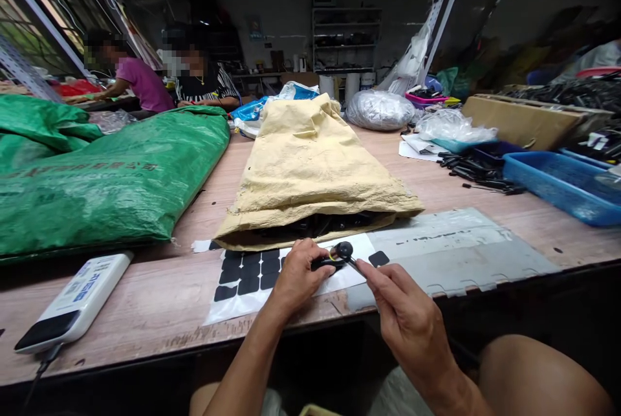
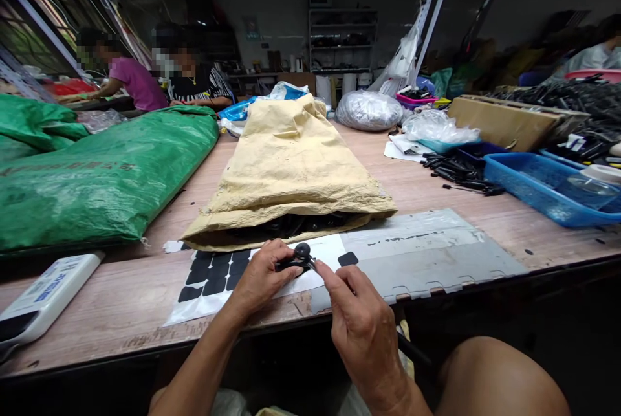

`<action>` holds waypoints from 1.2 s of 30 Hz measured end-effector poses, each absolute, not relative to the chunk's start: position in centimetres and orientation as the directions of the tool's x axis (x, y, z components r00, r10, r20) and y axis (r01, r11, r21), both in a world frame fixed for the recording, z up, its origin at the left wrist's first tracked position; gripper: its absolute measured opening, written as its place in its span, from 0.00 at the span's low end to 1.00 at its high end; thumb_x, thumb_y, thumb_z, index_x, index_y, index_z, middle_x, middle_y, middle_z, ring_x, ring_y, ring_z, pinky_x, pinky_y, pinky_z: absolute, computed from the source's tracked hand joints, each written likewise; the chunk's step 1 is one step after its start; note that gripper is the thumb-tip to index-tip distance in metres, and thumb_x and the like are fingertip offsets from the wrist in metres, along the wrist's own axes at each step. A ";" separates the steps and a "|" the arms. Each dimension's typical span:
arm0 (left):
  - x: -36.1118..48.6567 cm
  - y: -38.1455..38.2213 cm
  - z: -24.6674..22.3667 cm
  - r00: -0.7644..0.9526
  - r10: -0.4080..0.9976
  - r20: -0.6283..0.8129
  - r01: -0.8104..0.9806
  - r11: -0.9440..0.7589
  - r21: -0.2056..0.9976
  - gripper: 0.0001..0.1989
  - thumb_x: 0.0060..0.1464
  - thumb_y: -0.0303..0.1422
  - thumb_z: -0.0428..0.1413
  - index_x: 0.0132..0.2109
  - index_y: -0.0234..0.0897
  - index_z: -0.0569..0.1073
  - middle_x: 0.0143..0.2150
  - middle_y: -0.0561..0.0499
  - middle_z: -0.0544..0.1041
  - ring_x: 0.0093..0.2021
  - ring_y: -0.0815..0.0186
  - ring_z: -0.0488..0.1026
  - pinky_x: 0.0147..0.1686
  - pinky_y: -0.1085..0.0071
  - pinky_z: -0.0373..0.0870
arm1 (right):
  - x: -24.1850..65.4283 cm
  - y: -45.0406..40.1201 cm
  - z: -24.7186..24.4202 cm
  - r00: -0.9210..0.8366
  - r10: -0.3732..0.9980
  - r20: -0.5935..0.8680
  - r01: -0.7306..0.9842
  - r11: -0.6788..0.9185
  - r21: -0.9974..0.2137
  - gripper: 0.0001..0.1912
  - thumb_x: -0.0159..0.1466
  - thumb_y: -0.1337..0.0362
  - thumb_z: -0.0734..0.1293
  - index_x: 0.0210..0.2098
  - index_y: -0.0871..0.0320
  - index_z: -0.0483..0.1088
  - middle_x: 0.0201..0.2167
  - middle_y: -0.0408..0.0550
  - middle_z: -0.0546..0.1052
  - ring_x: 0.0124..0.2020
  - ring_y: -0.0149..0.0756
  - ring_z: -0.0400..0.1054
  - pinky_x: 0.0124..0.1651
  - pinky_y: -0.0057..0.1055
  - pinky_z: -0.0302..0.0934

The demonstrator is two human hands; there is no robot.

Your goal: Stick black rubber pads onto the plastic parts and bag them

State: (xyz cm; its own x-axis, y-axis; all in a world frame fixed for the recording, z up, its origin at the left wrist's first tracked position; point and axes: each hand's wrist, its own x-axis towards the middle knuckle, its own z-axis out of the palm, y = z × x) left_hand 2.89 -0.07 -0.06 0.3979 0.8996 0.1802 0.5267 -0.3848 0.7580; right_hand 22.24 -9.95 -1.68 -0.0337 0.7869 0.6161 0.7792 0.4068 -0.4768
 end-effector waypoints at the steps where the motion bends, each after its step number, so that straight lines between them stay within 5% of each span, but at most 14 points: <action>1: 2.9 -0.1 0.0 0.400 0.898 0.182 0.526 -0.388 0.757 0.05 0.53 0.27 0.64 0.38 0.41 0.82 0.35 0.51 0.73 0.43 0.61 0.67 0.44 0.65 0.61 | 22.1 -9.9 -1.8 -0.045 0.784 0.619 0.802 0.398 -0.446 0.28 0.70 0.75 0.58 0.65 0.47 0.67 0.37 0.47 0.73 0.39 0.34 0.70 0.43 0.30 0.65; 5: 2.9 -0.2 0.0 0.398 0.898 0.189 0.532 -0.394 0.750 0.03 0.53 0.27 0.63 0.34 0.40 0.80 0.34 0.52 0.72 0.41 0.61 0.67 0.42 0.66 0.61 | 21.9 -9.6 -1.7 -0.098 0.795 0.599 0.867 0.363 -0.340 0.28 0.69 0.76 0.58 0.63 0.47 0.70 0.34 0.47 0.72 0.35 0.35 0.70 0.39 0.29 0.64; 18: 3.0 -0.3 -0.1 0.379 0.904 0.198 0.546 -0.391 0.741 0.07 0.53 0.28 0.62 0.40 0.40 0.81 0.37 0.51 0.74 0.42 0.60 0.67 0.44 0.64 0.63 | 24.1 -9.6 -1.3 -0.010 0.776 0.631 0.887 0.298 -0.353 0.24 0.71 0.71 0.59 0.63 0.47 0.68 0.40 0.48 0.77 0.41 0.37 0.73 0.44 0.31 0.67; 26: 3.1 -0.6 0.0 0.382 0.898 0.220 0.582 -0.419 0.698 0.06 0.52 0.28 0.61 0.39 0.40 0.77 0.37 0.51 0.74 0.41 0.61 0.67 0.43 0.64 0.63 | 30.7 -6.0 -1.8 -0.067 0.793 0.606 0.983 0.156 -0.095 0.13 0.70 0.66 0.63 0.49 0.52 0.78 0.35 0.47 0.76 0.40 0.41 0.68 0.43 0.36 0.60; 36: 3.2 -1.2 -0.1 0.456 0.845 0.281 0.543 -0.514 0.664 0.05 0.62 0.35 0.58 0.44 0.40 0.76 0.42 0.49 0.76 0.45 0.58 0.70 0.48 0.62 0.64 | 31.0 -5.3 -3.7 0.013 0.785 0.620 0.981 0.109 -0.159 0.12 0.69 0.63 0.64 0.49 0.50 0.76 0.37 0.46 0.77 0.40 0.40 0.66 0.45 0.35 0.59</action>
State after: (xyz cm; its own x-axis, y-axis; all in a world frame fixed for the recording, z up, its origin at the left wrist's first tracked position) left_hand 3.23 -1.24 -0.08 0.4558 0.8446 0.2811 0.5431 -0.5141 0.6639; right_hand 31.04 -5.32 -3.74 0.0133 0.7848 0.6196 0.9811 0.1092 -0.1595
